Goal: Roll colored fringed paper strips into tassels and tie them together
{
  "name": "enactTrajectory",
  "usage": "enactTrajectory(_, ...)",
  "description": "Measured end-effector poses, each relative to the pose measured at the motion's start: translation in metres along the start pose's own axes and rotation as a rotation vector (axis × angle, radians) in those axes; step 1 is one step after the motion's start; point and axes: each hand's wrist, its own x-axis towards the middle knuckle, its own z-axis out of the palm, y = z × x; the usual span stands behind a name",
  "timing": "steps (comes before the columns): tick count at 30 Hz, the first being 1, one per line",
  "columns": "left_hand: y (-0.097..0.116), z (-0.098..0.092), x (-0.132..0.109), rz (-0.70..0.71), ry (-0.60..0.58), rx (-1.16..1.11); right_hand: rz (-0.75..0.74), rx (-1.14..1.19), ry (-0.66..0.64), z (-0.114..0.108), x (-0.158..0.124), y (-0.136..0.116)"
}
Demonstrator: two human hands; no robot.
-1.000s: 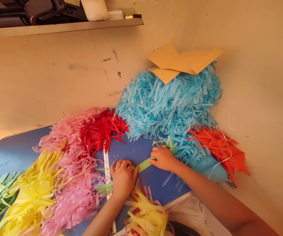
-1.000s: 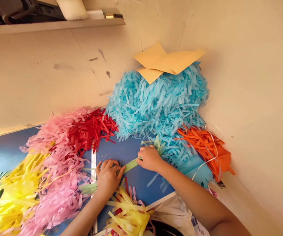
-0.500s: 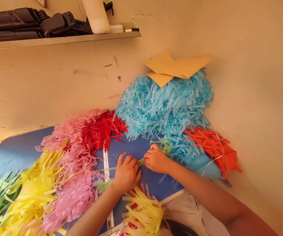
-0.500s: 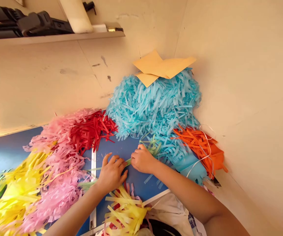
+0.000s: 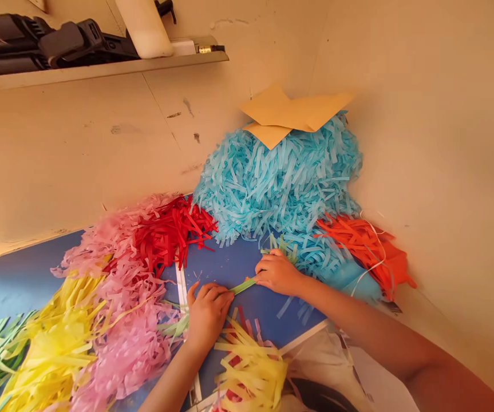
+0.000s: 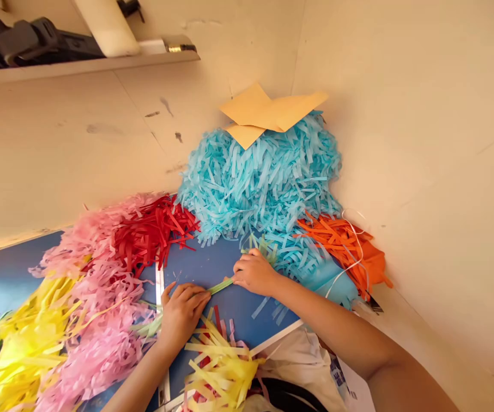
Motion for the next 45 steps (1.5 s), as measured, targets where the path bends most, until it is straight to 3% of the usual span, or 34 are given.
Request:
enactTrajectory(4,-0.004,0.002,-0.004,-0.092,0.001,-0.084,0.089,0.061,0.039,0.001,-0.003,0.005)
enactTrajectory(14,-0.012,0.013,-0.009,-0.11,0.048,-0.053,0.234,0.225,0.007,0.0,-0.006,0.01)
enactTrajectory(22,-0.008,0.01,0.005,-0.182,-0.064,-0.028,0.312,0.207,-0.06,0.0,0.005,0.007)
enactTrajectory(28,-0.006,0.004,0.01,-0.129,-0.084,0.033,0.335,0.132,-0.074,-0.005,0.008,0.002)
enactTrajectory(30,-0.004,0.001,0.009,-0.006,-0.061,0.086,0.3,0.095,-0.066,-0.009,0.009,-0.003)
enactTrajectory(33,-0.001,-0.001,0.007,0.186,-0.043,0.188,0.092,-0.007,-0.058,-0.012,0.01,-0.011)
enactTrajectory(37,0.003,-0.002,0.01,0.243,-0.052,0.222,-0.185,-0.188,-0.036,-0.007,0.015,-0.019)
enactTrajectory(40,0.007,0.0,0.017,0.229,-0.025,0.193,-0.221,-0.243,-0.03,0.0,0.022,-0.021)
enactTrajectory(45,0.008,0.007,0.023,0.187,0.062,0.154,-0.152,-0.235,-0.001,0.003,0.027,-0.018)
